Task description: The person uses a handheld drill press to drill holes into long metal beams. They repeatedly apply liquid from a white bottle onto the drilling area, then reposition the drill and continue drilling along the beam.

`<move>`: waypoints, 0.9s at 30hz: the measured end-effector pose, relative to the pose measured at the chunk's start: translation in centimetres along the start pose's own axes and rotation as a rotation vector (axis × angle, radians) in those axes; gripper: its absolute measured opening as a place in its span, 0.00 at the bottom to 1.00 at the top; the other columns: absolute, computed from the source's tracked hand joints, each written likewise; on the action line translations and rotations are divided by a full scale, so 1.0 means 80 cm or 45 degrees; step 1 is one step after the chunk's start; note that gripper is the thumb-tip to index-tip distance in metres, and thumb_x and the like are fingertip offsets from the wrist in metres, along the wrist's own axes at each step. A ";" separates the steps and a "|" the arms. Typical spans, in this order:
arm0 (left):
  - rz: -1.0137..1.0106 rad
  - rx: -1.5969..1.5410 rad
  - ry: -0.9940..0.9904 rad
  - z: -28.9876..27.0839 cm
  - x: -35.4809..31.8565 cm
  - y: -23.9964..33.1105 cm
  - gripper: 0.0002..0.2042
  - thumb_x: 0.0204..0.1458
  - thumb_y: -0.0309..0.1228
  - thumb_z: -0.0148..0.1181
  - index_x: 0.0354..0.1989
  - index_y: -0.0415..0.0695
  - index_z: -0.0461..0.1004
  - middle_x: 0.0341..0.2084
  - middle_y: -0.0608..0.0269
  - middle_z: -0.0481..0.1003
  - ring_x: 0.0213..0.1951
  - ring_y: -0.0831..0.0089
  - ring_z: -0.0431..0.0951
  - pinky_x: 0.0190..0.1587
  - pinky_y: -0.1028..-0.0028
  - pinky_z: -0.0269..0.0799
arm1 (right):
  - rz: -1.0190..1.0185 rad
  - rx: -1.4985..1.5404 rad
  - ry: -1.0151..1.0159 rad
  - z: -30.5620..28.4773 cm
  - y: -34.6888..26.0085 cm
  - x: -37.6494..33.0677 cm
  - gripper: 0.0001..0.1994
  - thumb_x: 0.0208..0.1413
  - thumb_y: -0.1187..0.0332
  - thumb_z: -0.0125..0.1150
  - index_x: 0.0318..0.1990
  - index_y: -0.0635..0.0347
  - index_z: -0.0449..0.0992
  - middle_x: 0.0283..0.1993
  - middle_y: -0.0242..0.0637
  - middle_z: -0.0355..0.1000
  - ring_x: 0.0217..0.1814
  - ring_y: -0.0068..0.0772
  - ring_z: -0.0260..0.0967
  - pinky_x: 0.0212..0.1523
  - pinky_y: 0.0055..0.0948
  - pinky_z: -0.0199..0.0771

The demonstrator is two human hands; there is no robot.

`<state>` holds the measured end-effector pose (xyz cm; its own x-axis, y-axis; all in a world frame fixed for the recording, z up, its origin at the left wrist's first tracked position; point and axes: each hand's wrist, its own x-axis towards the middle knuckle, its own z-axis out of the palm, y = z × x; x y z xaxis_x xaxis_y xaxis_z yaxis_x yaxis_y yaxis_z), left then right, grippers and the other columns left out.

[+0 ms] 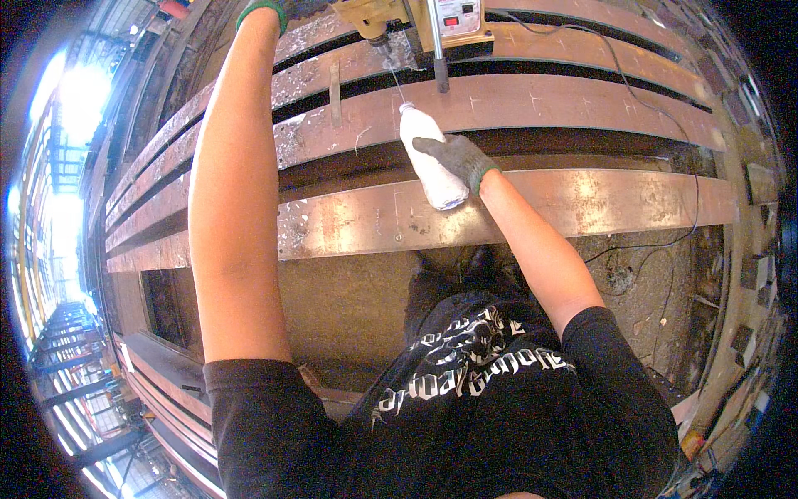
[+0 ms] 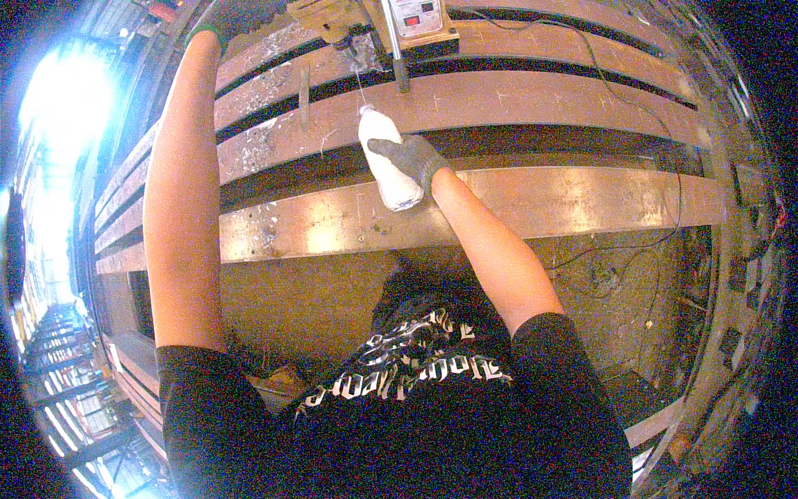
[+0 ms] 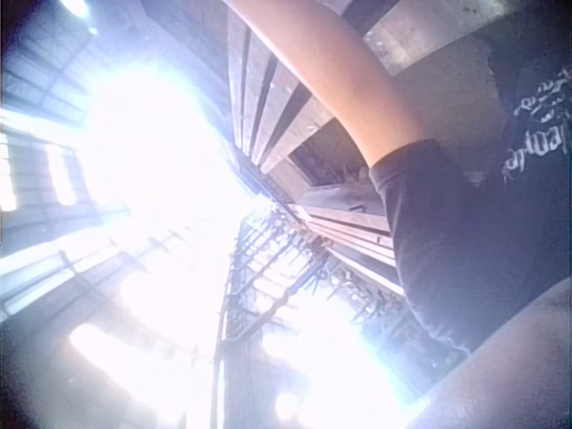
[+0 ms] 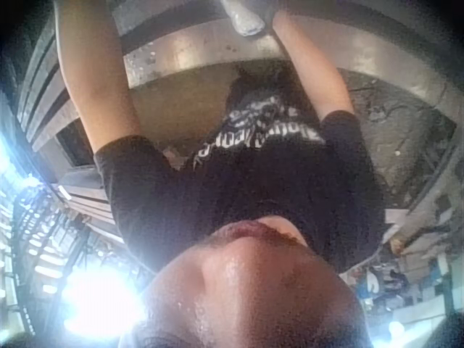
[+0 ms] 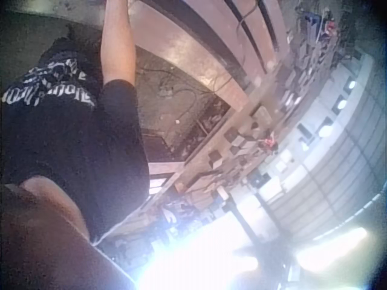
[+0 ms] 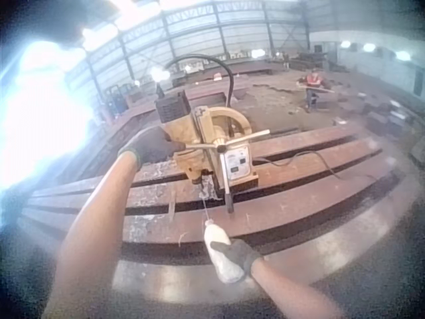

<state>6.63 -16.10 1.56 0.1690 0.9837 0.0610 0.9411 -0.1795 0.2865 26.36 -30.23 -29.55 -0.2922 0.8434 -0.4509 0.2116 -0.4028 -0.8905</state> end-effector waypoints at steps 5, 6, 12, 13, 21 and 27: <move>0.135 -0.086 0.035 0.006 0.006 -0.012 0.18 0.55 0.46 0.68 0.38 0.39 0.84 0.23 0.62 0.79 0.24 0.73 0.75 0.29 0.68 0.69 | -0.018 0.019 -0.016 -0.001 -0.009 -0.005 0.34 0.52 0.42 0.72 0.47 0.71 0.81 0.38 0.45 0.82 0.34 0.34 0.81 0.37 0.33 0.81; 0.107 -0.101 0.005 0.004 0.005 -0.010 0.18 0.55 0.45 0.68 0.37 0.39 0.84 0.23 0.62 0.79 0.24 0.73 0.75 0.29 0.68 0.69 | -0.011 0.006 -0.004 -0.002 -0.008 -0.004 0.34 0.52 0.42 0.72 0.47 0.71 0.81 0.38 0.45 0.82 0.34 0.34 0.81 0.37 0.33 0.81; -0.029 0.036 -0.010 0.001 0.004 -0.003 0.21 0.55 0.48 0.68 0.35 0.39 0.84 0.23 0.61 0.79 0.24 0.72 0.75 0.29 0.68 0.70 | 0.024 0.006 0.017 -0.006 -0.002 0.001 0.33 0.52 0.43 0.73 0.47 0.72 0.81 0.37 0.44 0.82 0.33 0.33 0.80 0.36 0.32 0.80; -0.014 0.027 -0.004 0.002 0.004 -0.003 0.21 0.55 0.49 0.68 0.34 0.38 0.84 0.23 0.60 0.79 0.24 0.72 0.75 0.30 0.68 0.70 | 0.034 -0.015 0.017 -0.006 0.003 0.007 0.33 0.52 0.44 0.73 0.47 0.71 0.81 0.37 0.44 0.82 0.33 0.33 0.80 0.36 0.32 0.80; 0.014 0.039 0.041 0.004 -0.001 -0.003 0.21 0.55 0.49 0.67 0.35 0.38 0.84 0.22 0.59 0.79 0.25 0.70 0.76 0.32 0.66 0.71 | 0.029 -0.050 0.012 -0.003 0.011 0.015 0.31 0.55 0.46 0.72 0.48 0.70 0.80 0.38 0.43 0.82 0.32 0.31 0.79 0.35 0.32 0.80; 0.022 0.087 0.052 0.000 -0.012 0.008 0.21 0.55 0.50 0.66 0.36 0.40 0.84 0.22 0.58 0.79 0.24 0.69 0.76 0.31 0.66 0.71 | 0.018 0.032 -0.009 -0.002 0.008 0.011 0.31 0.53 0.46 0.73 0.48 0.70 0.80 0.37 0.43 0.81 0.31 0.31 0.79 0.34 0.32 0.80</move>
<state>7.08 -17.20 1.69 0.1747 0.9790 0.1047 0.9561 -0.1941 0.2196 26.41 -29.65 -30.51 -0.2962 0.8348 -0.4641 0.1926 -0.4237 -0.8851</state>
